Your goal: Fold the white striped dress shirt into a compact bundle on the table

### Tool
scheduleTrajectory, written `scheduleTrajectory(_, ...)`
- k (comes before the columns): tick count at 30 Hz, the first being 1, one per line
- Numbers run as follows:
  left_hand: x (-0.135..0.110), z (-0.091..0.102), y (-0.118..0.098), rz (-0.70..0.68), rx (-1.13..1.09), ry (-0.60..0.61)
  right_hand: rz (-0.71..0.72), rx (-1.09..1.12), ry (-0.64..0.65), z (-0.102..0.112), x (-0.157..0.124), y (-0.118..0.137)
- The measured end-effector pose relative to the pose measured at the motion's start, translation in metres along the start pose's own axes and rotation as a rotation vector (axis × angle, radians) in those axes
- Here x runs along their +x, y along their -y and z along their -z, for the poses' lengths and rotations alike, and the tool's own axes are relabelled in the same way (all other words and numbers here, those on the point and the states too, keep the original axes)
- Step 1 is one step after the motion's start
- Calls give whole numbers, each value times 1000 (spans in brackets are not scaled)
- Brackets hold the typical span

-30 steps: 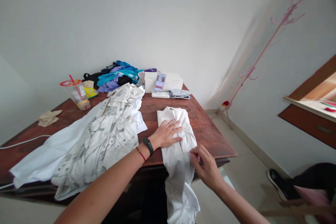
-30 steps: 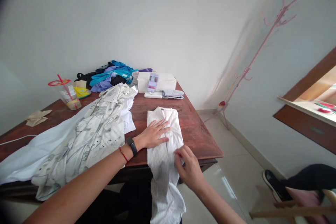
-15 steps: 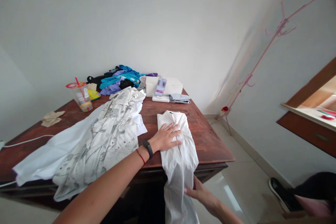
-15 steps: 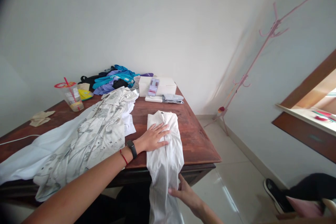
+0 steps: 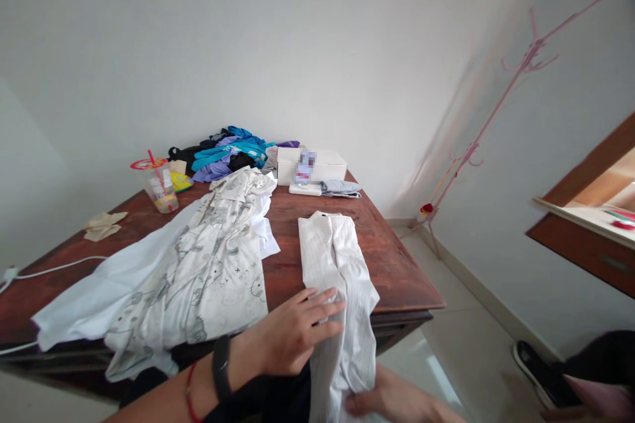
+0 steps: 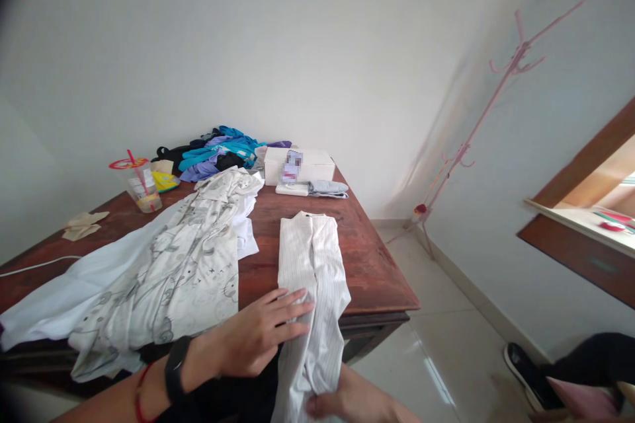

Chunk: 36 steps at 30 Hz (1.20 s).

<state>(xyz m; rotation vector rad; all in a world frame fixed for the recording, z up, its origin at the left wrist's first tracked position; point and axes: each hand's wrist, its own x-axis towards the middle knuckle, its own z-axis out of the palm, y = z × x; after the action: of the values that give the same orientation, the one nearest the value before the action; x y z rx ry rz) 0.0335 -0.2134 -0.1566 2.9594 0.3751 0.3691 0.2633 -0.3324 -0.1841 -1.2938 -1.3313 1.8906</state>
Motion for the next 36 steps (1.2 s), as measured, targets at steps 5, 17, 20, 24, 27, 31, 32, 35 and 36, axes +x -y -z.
scheduleTrajectory(5, -41, -14, -23, 69, -107, -21, 7, 558, 67, 3, 15, 24)
scheduleTrajectory(17, -2, -20, -50, -4, -521, -427, 118, 544, 158, 6, -54, 56)
scheduleTrajectory(20, 1, 5, -64, -61, -529, -314, 97, 276, 271, 31, -93, 76)
scheduleTrajectory(24, 19, 29, -78, 42, -728, -205, 197, 12, 278, 53, -117, 92)
scheduleTrajectory(27, 34, 39, -77, 243, -1004, -201, 412, 10, 183, 64, -105, 85)
scheduleTrajectory(31, 49, 33, -49, 528, -1411, -256, 625, -310, -360, 75, -57, 79)
scheduleTrajectory(32, 52, 29, -39, 567, -1558, -269, 660, -420, -515, 78, -40, 80)
scheduleTrajectory(35, 62, 15, -13, 666, -1924, -315, 690, -502, -810, 91, 13, 83)
scheduleTrajectory(36, 64, 10, -6, 714, -2000, -339, 643, -456, -812, 96, 30, 81)
